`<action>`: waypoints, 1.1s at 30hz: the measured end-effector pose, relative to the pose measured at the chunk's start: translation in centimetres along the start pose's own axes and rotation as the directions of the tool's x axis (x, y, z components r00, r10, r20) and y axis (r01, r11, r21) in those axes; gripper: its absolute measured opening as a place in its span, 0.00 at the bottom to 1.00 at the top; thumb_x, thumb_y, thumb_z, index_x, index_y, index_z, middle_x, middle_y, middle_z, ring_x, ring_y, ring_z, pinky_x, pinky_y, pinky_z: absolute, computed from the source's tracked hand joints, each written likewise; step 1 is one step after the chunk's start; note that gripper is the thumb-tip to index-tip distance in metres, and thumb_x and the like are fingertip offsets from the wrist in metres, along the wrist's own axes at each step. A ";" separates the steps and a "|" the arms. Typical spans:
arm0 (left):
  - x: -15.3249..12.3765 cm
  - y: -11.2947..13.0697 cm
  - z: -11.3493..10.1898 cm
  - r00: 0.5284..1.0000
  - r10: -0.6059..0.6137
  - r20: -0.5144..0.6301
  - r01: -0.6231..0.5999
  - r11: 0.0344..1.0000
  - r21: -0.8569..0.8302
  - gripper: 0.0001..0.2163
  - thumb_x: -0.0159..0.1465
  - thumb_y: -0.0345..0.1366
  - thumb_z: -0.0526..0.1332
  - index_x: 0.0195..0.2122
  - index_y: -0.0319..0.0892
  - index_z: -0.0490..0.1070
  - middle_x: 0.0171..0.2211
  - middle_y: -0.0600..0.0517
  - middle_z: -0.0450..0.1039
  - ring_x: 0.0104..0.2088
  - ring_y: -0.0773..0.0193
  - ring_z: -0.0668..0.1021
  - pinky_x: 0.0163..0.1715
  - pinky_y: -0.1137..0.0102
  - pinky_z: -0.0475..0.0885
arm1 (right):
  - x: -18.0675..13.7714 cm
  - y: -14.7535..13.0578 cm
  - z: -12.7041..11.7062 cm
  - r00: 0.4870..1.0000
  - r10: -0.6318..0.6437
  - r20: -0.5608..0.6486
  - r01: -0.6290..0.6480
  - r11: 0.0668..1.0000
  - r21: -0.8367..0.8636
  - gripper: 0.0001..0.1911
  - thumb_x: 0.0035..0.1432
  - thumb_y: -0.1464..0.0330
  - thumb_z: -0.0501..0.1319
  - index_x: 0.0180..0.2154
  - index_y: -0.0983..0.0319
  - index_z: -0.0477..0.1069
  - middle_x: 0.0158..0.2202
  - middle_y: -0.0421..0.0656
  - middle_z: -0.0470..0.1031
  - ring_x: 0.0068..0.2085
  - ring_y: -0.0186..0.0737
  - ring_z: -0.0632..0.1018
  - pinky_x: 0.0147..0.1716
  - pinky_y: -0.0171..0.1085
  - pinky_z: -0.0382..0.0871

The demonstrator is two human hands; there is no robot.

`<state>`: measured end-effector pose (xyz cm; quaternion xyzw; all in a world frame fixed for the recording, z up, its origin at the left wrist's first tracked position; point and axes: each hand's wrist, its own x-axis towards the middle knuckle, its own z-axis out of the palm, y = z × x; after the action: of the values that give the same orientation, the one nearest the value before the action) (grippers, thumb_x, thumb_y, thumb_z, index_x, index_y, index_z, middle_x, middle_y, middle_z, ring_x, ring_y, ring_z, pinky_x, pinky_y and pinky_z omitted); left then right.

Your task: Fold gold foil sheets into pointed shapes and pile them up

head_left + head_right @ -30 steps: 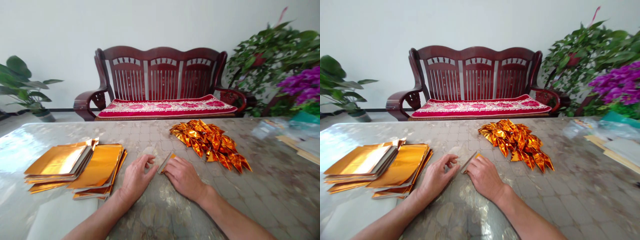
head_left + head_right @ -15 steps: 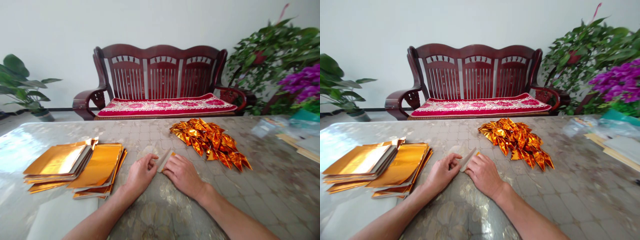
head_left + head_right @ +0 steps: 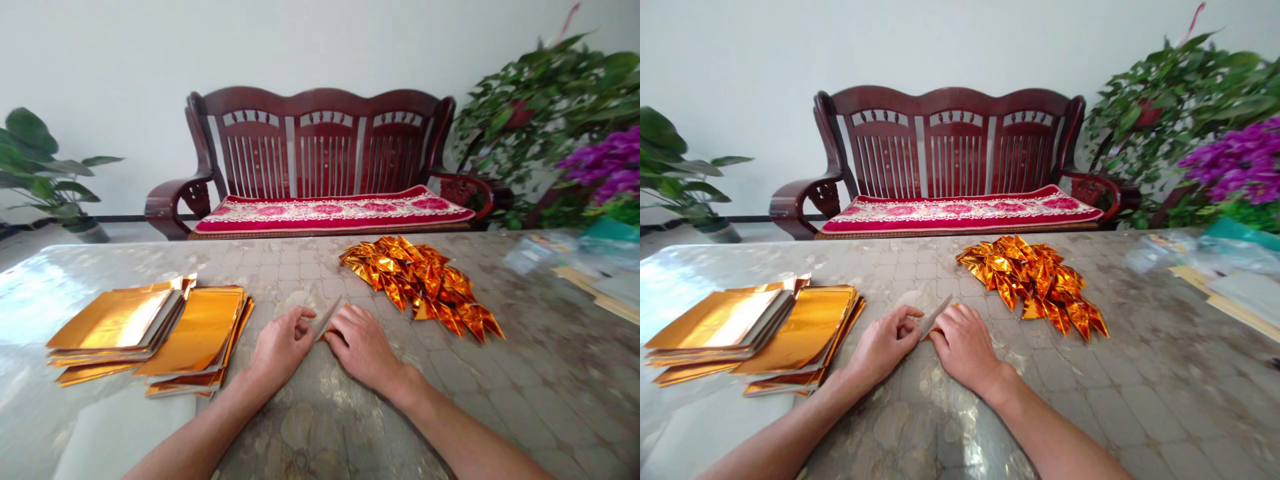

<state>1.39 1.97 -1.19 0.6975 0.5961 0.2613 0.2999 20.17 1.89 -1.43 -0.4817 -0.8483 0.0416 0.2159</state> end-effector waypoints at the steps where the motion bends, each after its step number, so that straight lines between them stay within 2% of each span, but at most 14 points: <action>1: 0.0 0.1 -0.1 1.000 -0.009 0.005 0.009 1.000 0.007 0.12 0.60 0.35 0.59 0.46 0.46 0.72 0.28 0.59 0.77 0.28 0.65 0.77 0.28 0.74 0.63 | 0.0 0.0 0.0 1.000 0.009 0.003 -0.009 1.000 0.001 0.05 0.63 0.69 0.62 0.32 0.60 0.70 0.35 0.42 0.73 0.40 0.42 0.70 0.39 0.39 0.60; 12: -0.1 0.5 -0.2 0.999 -0.032 0.013 0.031 0.999 0.034 0.13 0.60 0.35 0.59 0.47 0.47 0.71 0.28 0.59 0.77 0.29 0.65 0.77 0.28 0.73 0.62 | 0.2 0.0 0.5 0.999 0.041 0.009 -0.041 0.999 0.004 0.05 0.62 0.70 0.62 0.32 0.60 0.68 0.35 0.40 0.72 0.40 0.41 0.69 0.38 0.39 0.57; 26: -0.1 0.4 -0.1 1.000 -0.021 -0.002 0.021 1.000 -0.010 0.13 0.61 0.35 0.58 0.48 0.47 0.70 0.28 0.59 0.77 0.29 0.65 0.78 0.30 0.72 0.65 | 0.4 0.1 0.3 0.998 0.040 0.044 -0.040 0.999 0.005 0.06 0.62 0.70 0.62 0.32 0.60 0.68 0.34 0.39 0.71 0.40 0.40 0.68 0.37 0.38 0.55; 33: -0.5 0.1 0.3 0.997 0.036 -0.071 -0.034 0.999 0.038 0.15 0.61 0.32 0.58 0.50 0.46 0.67 0.32 0.58 0.77 0.31 0.65 0.78 0.33 0.71 0.67 | 0.3 0.1 0.4 0.998 0.044 0.045 -0.046 0.999 0.029 0.05 0.62 0.70 0.62 0.32 0.60 0.68 0.34 0.40 0.71 0.40 0.41 0.68 0.38 0.38 0.54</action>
<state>1.59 1.44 -1.26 0.7034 0.5989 0.2802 0.2609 19.99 2.28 -1.70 -0.4962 -0.8411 0.0700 0.2034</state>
